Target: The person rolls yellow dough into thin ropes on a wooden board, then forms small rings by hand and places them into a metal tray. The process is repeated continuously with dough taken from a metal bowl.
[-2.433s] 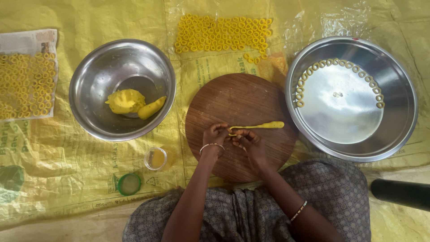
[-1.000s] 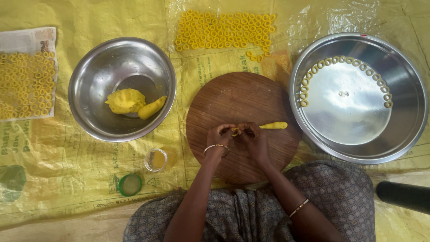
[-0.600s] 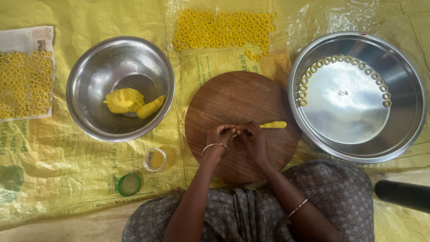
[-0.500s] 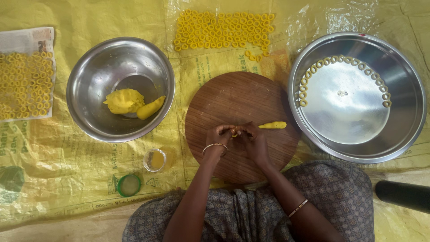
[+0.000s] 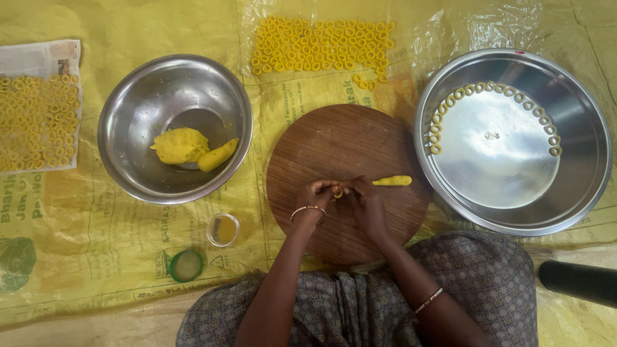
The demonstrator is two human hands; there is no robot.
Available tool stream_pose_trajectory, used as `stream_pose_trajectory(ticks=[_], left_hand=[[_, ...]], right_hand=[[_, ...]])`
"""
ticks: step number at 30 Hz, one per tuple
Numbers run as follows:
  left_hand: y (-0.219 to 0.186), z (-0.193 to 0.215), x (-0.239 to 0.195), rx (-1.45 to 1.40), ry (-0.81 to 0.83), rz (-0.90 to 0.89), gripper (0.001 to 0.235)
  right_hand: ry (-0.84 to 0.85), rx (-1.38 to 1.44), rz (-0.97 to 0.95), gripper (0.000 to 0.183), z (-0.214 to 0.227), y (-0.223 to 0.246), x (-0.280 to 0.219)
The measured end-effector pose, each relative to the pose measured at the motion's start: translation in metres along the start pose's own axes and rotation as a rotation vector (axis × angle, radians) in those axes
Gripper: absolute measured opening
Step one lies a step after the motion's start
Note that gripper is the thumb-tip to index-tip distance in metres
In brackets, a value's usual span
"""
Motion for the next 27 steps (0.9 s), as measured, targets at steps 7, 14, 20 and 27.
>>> stream_pose_trajectory(ticks=[7, 14, 20, 27], left_hand=[[0.017, -0.002, 0.01, 0.168, -0.105, -0.211, 0.021], [0.006, -0.007, -0.001, 0.37, -0.179, -0.504, 0.018], [-0.01, -0.009, -0.017, 0.727, -0.185, -0.604, 0.018], [-0.02, -0.006, -0.03, 1.114, -0.348, -0.833, 0.016]], right_hand=[[0.05, 0.168, -0.23, 0.026, 0.002, -0.007, -0.001], [0.072, -0.272, 0.093, 0.039, 0.008, 0.025, 0.003], [0.077, -0.305, 0.137, 0.034, 0.005, 0.041, 0.003], [0.015, -0.351, 0.262, 0.027, 0.002, 0.044, -0.003]])
Point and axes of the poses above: each hand's wrist, its own x-axis towards the middle knuckle, its own z-axis out of the back of the hand, y = z × x, the point moved 2 cm from there along x, towards the middle knuckle, and after that the axes turned 4 degrees about -z, right-handed, at the moved point
